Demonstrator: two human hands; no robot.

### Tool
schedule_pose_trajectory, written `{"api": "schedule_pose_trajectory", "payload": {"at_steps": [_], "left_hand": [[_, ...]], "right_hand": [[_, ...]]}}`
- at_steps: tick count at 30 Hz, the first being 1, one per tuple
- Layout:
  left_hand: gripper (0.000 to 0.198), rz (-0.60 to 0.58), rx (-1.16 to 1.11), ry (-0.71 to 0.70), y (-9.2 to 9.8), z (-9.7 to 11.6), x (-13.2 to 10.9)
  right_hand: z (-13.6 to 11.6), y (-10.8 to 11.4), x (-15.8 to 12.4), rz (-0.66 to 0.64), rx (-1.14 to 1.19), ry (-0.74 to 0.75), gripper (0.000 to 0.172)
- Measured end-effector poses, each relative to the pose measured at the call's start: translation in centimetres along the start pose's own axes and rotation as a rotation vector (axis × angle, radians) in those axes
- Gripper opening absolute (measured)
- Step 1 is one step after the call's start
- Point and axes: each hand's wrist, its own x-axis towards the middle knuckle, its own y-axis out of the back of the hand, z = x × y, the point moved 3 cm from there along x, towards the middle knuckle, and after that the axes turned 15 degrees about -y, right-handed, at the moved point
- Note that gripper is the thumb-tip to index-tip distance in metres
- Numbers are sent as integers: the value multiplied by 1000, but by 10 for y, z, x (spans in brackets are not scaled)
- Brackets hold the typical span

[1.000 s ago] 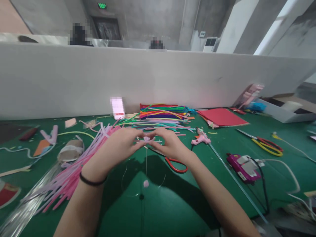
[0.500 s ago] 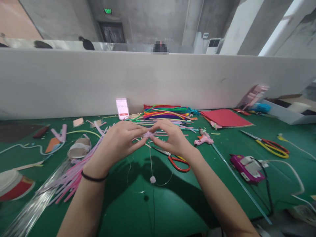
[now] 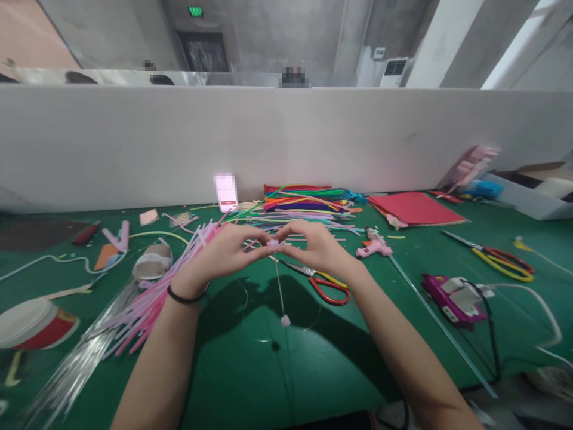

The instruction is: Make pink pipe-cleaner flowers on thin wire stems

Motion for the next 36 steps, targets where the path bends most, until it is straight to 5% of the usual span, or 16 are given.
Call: {"api": "schedule_pose_trajectory", "payload": {"at_steps": [11, 27, 36], "left_hand": [[31, -77, -152, 78, -8, -11, 1], [34, -52, -274, 166, -16, -14, 6], [33, -177, -368, 219, -20, -22, 0]], "right_hand": [[16, -3, 3, -160, 206, -399, 11], [21, -4, 4, -116, 196, -428, 15], [19, 0, 3, -123, 183, -380, 9]]}}
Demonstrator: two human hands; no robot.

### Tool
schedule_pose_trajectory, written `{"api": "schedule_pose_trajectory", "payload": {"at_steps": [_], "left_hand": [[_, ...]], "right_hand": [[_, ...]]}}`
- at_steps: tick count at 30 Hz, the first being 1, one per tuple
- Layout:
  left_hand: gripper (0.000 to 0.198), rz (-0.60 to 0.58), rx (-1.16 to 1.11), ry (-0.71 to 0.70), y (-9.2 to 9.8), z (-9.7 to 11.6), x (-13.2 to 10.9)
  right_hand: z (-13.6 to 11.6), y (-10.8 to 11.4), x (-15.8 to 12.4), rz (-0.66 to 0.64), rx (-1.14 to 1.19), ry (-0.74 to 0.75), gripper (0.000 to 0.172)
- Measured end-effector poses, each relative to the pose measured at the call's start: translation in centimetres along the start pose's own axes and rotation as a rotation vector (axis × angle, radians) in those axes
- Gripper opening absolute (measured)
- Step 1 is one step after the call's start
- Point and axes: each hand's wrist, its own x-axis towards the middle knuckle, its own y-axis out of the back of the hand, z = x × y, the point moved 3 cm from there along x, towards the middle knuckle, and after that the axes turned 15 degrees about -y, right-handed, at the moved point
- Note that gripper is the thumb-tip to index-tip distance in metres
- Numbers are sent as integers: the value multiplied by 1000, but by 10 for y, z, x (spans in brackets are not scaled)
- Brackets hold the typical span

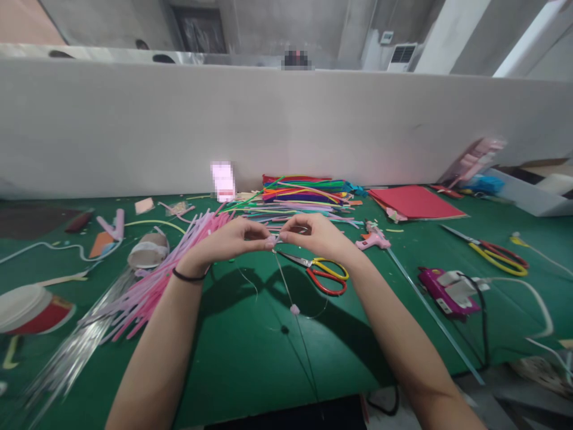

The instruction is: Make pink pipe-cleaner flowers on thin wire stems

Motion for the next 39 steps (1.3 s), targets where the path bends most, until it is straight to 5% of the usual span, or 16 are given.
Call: {"api": "schedule_pose_trajectory", "payload": {"at_steps": [6, 39], "left_hand": [[34, -58, -37, -25, 6, 3, -8], [31, 17, -59, -31, 2, -4, -3]], "right_hand": [[-4, 3, -3, -31, 12, -33, 9], [-5, -2, -2, -15, -41, -44, 25]]}}
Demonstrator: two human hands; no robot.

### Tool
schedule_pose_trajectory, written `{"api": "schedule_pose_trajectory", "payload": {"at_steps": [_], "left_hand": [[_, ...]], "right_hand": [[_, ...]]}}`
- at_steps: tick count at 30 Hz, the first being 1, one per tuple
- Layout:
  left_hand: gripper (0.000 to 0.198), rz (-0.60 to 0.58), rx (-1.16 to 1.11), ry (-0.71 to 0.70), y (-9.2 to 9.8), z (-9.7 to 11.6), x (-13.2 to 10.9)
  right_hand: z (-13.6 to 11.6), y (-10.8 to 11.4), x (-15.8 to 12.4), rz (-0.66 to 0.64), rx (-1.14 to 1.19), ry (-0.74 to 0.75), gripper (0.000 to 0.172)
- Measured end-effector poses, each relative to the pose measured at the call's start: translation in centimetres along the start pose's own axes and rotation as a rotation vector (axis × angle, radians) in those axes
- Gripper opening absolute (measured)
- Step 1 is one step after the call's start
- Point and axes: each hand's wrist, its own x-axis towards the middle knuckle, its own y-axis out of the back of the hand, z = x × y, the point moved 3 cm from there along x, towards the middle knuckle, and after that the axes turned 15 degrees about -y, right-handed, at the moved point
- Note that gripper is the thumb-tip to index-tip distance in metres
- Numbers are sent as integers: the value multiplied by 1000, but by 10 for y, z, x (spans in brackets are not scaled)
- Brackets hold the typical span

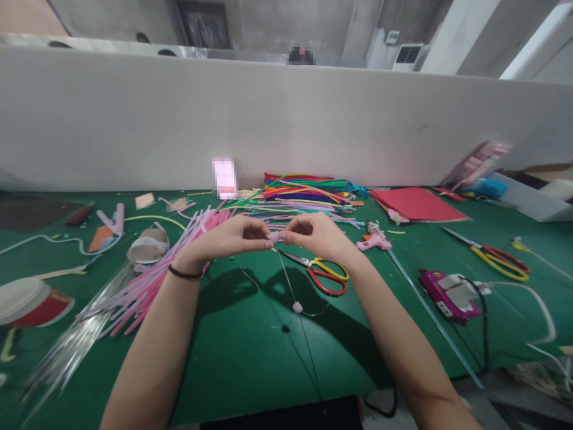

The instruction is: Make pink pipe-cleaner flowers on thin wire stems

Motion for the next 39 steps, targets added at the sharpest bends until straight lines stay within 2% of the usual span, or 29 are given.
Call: {"api": "schedule_pose_trajectory", "payload": {"at_steps": [4, 10, 14, 20, 24, 27, 32, 35, 37, 39], "left_hand": [[30, -21, -51, 17, 0, 5, -2], [26, -12, 65, -34, 6, 10, -1], [28, -19, 88, -40, 10, 8, -4], [30, 83, 97, 18, 10, 14, -6], [31, 65, 37, 18, 4, 16, -1], [33, 42, 27, 31, 1, 13, 2], [33, -3, 45, 44, 0, 8, 3], [33, -7, 52, 24, 1, 8, 3], [32, 11, 55, 1, 3, 8, 2], [31, 51, 50, -17, 6, 8, 0]], "right_hand": [[2, 0, 1, -10, 32, -14, 16], [-6, 1, -4, 86, -53, 55, 11], [-6, 1, -4, 35, -28, 37, 13], [-5, 6, -9, -42, 74, -13, 13], [-8, 12, 3, -273, 91, -93, 19], [-7, 15, 24, -451, 70, -236, 31], [-12, 10, 47, -656, -46, -440, 19], [-13, 7, 48, -768, -41, -551, 21], [-11, 6, 46, -838, 28, -534, 24], [-6, 5, 45, -867, 130, -437, 26]]}}
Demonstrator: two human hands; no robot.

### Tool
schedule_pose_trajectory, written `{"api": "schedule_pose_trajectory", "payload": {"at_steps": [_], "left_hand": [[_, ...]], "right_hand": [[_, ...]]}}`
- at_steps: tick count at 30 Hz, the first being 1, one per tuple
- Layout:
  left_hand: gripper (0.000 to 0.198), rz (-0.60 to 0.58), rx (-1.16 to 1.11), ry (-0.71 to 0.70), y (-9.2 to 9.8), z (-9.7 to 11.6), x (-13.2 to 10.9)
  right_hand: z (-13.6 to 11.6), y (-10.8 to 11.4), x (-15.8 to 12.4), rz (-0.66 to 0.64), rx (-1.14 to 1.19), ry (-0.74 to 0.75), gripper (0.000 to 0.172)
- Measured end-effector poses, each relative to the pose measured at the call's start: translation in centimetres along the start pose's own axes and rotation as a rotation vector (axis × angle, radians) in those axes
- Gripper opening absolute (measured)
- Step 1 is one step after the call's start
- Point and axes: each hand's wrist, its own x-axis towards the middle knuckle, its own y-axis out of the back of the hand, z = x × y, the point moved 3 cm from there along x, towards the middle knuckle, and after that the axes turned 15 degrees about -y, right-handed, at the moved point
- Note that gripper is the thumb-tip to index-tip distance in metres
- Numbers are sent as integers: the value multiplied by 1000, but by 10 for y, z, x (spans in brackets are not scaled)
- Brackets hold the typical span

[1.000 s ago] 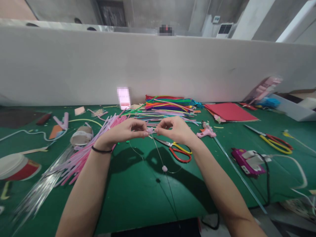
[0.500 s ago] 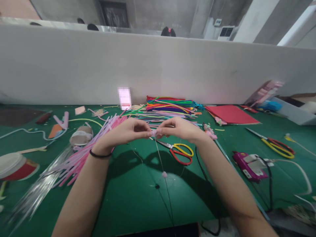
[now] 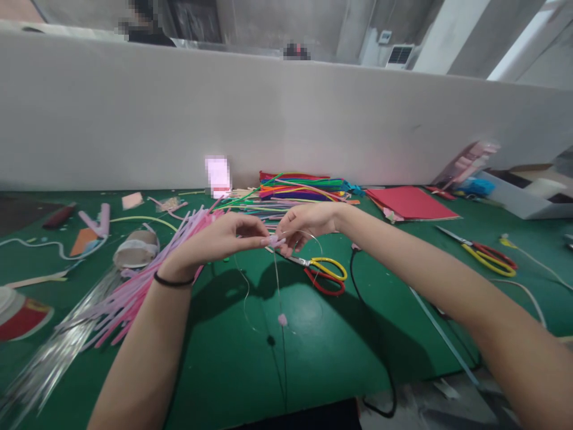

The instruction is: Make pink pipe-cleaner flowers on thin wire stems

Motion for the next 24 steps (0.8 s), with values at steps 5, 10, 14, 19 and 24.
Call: {"api": "schedule_pose_trajectory", "payload": {"at_steps": [5, 10, 14, 19, 24], "left_hand": [[29, 40, -105, 17, 2, -2, -4], [27, 45, -159, 2, 0, -4, -4], [29, 30, -146, -23, -1, -6, -4], [28, 34, -75, -20, -1, -10, -2], [30, -8, -35, 26, -5, -15, 2]], "right_hand": [[13, -2, 2, 228, -8, 374, 22], [20, -14, 1, 336, -3, 486, 16], [31, -10, 2, 417, 145, 480, 24], [43, 6, -18, 568, 369, 587, 40], [31, -6, -32, 651, -90, 534, 31]]}}
